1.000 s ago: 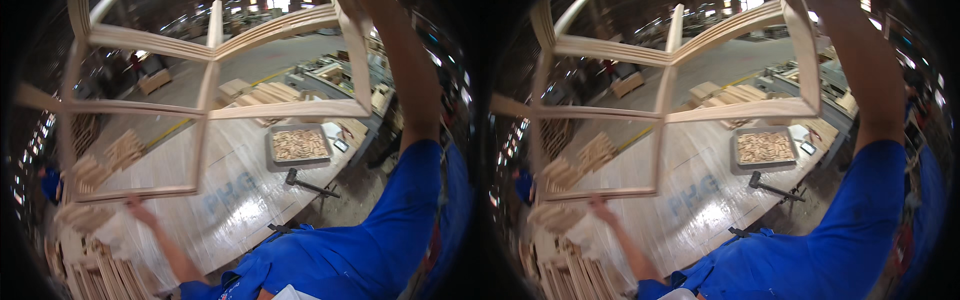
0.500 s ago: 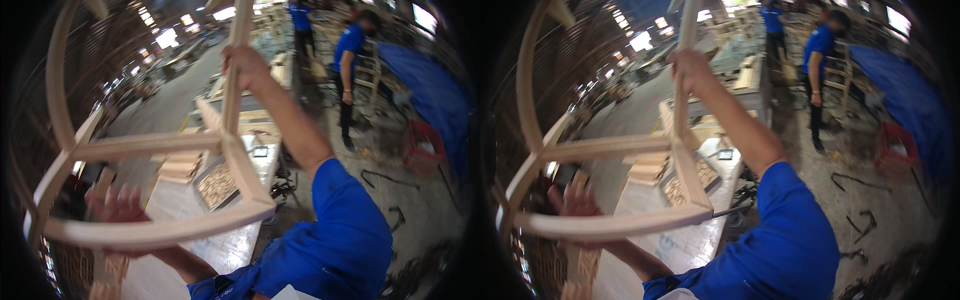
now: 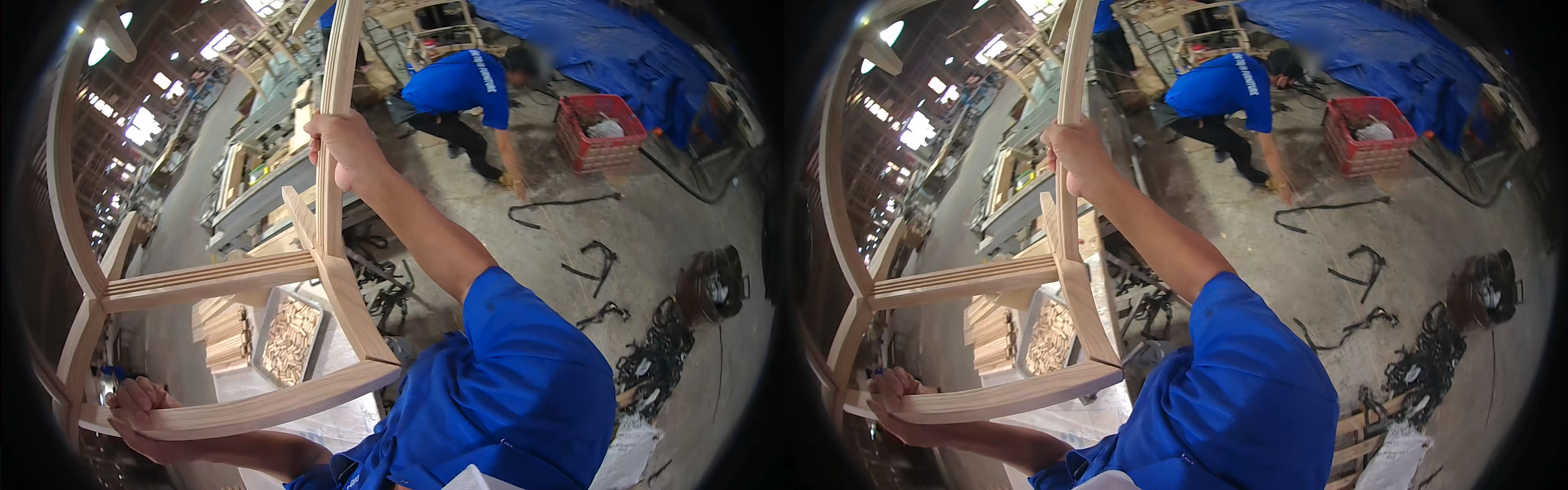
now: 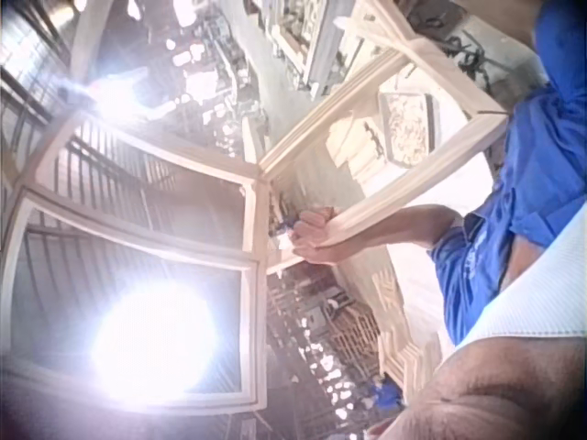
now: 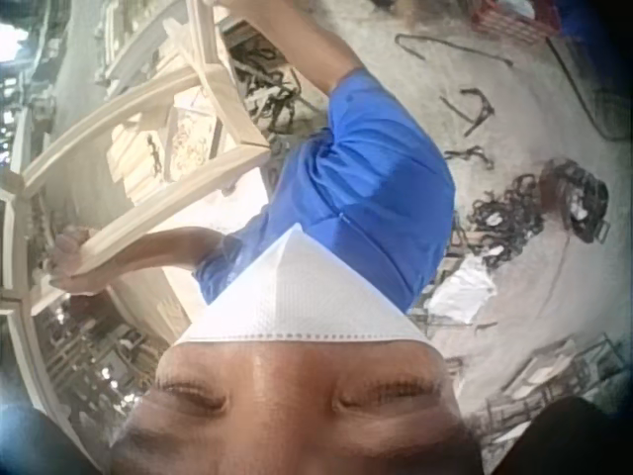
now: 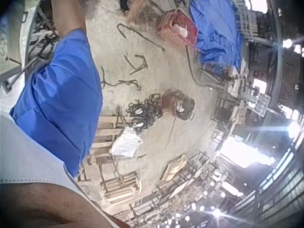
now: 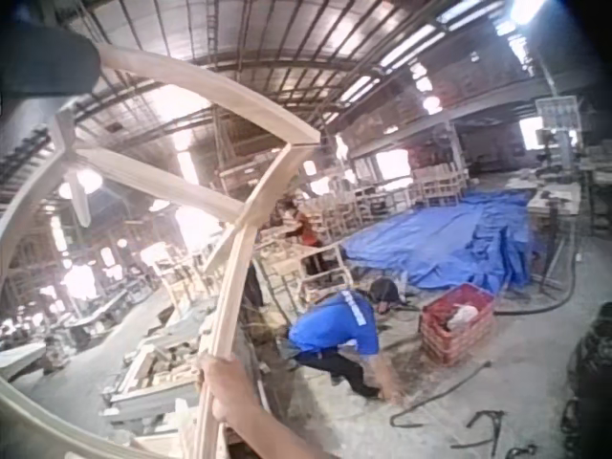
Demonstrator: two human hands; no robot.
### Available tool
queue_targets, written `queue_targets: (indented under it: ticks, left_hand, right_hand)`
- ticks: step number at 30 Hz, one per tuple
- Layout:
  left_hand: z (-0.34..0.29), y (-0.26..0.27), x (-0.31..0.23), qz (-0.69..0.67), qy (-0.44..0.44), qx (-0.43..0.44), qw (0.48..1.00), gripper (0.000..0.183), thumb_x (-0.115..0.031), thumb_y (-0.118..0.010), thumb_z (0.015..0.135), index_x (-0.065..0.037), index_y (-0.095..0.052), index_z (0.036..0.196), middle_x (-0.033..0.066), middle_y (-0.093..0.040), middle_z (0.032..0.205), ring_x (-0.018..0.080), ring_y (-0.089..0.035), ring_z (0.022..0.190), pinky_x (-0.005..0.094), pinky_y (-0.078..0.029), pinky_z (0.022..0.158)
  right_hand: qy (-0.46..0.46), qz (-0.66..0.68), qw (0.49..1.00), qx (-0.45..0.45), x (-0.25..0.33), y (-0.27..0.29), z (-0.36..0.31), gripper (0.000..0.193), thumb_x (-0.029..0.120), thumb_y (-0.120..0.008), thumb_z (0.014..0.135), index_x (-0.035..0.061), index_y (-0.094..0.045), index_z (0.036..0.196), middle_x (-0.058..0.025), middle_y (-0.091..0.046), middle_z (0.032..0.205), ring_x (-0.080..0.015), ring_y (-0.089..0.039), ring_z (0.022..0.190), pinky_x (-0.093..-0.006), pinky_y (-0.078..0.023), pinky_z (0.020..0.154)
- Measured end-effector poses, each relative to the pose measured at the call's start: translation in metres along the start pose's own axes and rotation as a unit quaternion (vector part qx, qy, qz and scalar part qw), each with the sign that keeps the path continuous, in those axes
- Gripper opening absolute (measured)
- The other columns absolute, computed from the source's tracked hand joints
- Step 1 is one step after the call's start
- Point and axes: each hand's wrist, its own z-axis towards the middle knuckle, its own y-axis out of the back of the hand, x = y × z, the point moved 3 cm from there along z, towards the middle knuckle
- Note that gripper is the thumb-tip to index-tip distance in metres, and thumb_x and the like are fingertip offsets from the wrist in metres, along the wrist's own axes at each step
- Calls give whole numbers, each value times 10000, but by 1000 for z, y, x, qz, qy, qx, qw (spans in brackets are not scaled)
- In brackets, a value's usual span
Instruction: The person assembles a wooden chair frame by inserting wooden dowels into pre-drilled holes and tapping them with a rubber mallet. They repeatedly reposition the frame, add slats, and secure joints, then place the completed frame onto a nearby rack.
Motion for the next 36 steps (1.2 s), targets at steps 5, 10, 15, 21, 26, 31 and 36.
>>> queue_targets:
  ticks: [5, 10, 15, 21, 26, 31, 36]
  left_hand:
    - [13, -17, 28, -87, 121, 15, 989, 285, -243, -530, 1057, 36, -471, 1044, 17, -363, 788, 91, -314, 635, 256, -288, 587]
    - [40, -14, 66, -179, 195, 93, 960, 217, -200, -540, 1058, -14, -436, 1012, -1, -363, 771, 72, -314, 581, 235, -291, 541]
    - [58, -28, 118, -195, 150, 102, 964, 147, -102, -503, 1067, -41, -411, 969, -4, -386, 704, 57, -347, 488, 214, -313, 475]
    - [68, -52, 185, -194, 81, 94, 973, 70, -40, -510, 1043, -18, -442, 1044, 2, -419, 714, 65, -411, 508, 221, -345, 495]
    - [91, -72, 236, -217, 51, 110, 969, 47, -17, -488, 1034, -1, -448, 1054, 15, -439, 739, 60, -425, 496, 216, -349, 483]
    - [123, -99, 298, -198, 48, 83, 975, 69, -45, -475, 1048, 2, -461, 1096, 17, -460, 714, 67, -454, 480, 221, -362, 478]
    - [142, -122, 364, -184, 45, 93, 978, 95, -72, -444, 1070, -3, -458, 1133, 17, -469, 697, 82, -473, 474, 242, -363, 490]
  right_hand:
    - [30, 20, 999, -18, 17, 33, 8, 155, 26, -686, 774, 82, -551, 823, -17, -519, 700, -141, -545, 598, -320, -454, 527]
    - [17, 29, 997, -65, 7, 53, 32, 194, -2, -683, 799, 99, -560, 911, -16, -534, 723, -141, -566, 620, -334, -471, 560]
    - [10, 47, 997, -56, -6, 66, 77, 225, -13, -672, 802, 85, -558, 969, -28, -550, 724, -158, -576, 604, -349, -480, 555]
    - [-24, 68, 997, -29, -21, 73, 168, 236, -7, -646, 810, 82, -542, 1002, -35, -536, 755, -166, -570, 612, -356, -494, 575]
    - [-40, 37, 998, -24, -26, 71, 234, 267, -16, -628, 808, 96, -524, 1026, -44, -529, 756, -182, -575, 630, -392, -507, 591]
    - [-49, 63, 996, -30, -16, 81, 306, 249, -25, -615, 831, 96, -515, 1024, -35, -535, 753, -179, -575, 660, -394, -510, 618]
    - [-66, 51, 996, -22, -26, 88, 385, 229, -21, -608, 841, 100, -512, 1011, -32, -534, 753, -181, -570, 659, -394, -518, 641]
